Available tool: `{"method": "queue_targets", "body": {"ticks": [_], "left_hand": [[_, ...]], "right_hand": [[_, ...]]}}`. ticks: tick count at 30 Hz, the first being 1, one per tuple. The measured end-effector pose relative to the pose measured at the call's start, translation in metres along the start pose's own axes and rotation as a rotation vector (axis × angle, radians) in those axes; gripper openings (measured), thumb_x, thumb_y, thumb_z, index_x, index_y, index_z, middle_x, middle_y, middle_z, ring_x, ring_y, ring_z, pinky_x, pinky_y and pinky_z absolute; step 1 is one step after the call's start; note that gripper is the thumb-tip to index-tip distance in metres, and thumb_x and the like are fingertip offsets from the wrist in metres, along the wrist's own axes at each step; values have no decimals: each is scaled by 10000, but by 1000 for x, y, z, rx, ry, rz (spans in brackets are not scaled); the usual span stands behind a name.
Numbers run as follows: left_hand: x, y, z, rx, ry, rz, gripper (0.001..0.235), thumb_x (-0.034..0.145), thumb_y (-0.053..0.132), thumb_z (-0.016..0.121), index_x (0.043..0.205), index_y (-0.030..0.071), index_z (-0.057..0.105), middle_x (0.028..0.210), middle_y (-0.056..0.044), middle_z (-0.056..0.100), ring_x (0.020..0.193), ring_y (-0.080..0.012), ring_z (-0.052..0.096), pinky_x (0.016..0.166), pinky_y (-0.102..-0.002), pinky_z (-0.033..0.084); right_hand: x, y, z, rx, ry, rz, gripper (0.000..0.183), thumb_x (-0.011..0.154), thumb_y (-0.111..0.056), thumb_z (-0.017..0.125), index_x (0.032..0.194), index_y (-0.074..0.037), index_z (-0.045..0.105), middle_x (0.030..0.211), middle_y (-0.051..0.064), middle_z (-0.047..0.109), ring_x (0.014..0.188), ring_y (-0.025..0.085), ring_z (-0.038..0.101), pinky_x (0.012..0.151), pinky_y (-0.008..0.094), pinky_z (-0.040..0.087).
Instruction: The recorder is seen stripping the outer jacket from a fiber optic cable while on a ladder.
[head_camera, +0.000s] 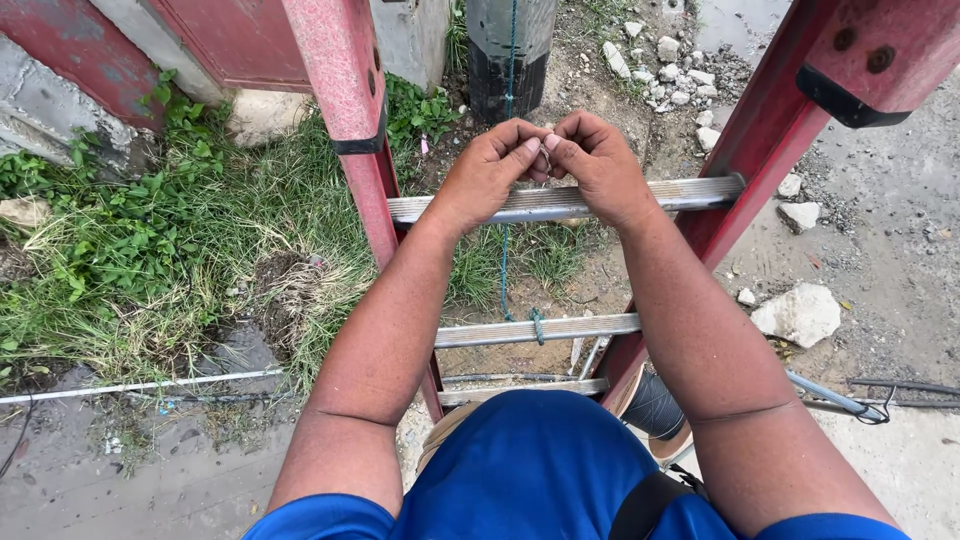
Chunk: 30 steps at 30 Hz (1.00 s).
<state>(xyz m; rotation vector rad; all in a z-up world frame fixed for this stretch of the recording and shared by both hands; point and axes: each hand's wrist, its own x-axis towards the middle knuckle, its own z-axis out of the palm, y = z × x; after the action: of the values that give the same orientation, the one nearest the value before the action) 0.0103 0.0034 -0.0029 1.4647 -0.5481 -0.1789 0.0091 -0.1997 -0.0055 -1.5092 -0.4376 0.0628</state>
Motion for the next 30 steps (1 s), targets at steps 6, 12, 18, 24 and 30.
{"method": "queue_targets", "body": {"ticks": [6,12,18,24,30], "left_hand": [[-3,0,-5,26,5,-24,180,1060,175,510,974,58,615,838,-10,668,789,-99,658,750,-263,565],[-1,-4,-5,50,-36,12,227,1053,213,486,915,68,592,797,-9,667,766,-105,654,729,-269,545],[-2,3,-2,150,-17,33,350,1067,367,569,894,68,624,790,3,675,770,-82,647,715,-260,521],[0,-8,-6,-51,-48,33,230,1057,293,598,1016,67,587,881,2,660,825,-82,662,759,-258,547],[-5,3,0,66,21,27,226,1073,267,598,1017,49,597,888,-10,674,835,-81,651,770,-243,543]], "right_hand": [[-2,-3,3,-40,-6,-8,141,1024,-144,708,1017,-47,607,916,-5,642,844,68,600,764,229,510],[-2,-4,4,-35,34,-4,95,1053,-156,676,1044,-68,640,902,-16,635,829,69,600,764,223,520],[-5,-8,9,-61,31,-2,120,1034,-164,707,1046,-68,636,954,-12,650,861,68,600,776,226,526],[-3,-13,14,-38,-14,29,152,1030,-187,684,1099,-63,631,965,-4,661,885,75,626,807,238,547],[-3,-6,6,-82,-74,-1,148,1051,-163,657,1110,-32,624,988,7,661,907,76,627,821,240,540]]}}
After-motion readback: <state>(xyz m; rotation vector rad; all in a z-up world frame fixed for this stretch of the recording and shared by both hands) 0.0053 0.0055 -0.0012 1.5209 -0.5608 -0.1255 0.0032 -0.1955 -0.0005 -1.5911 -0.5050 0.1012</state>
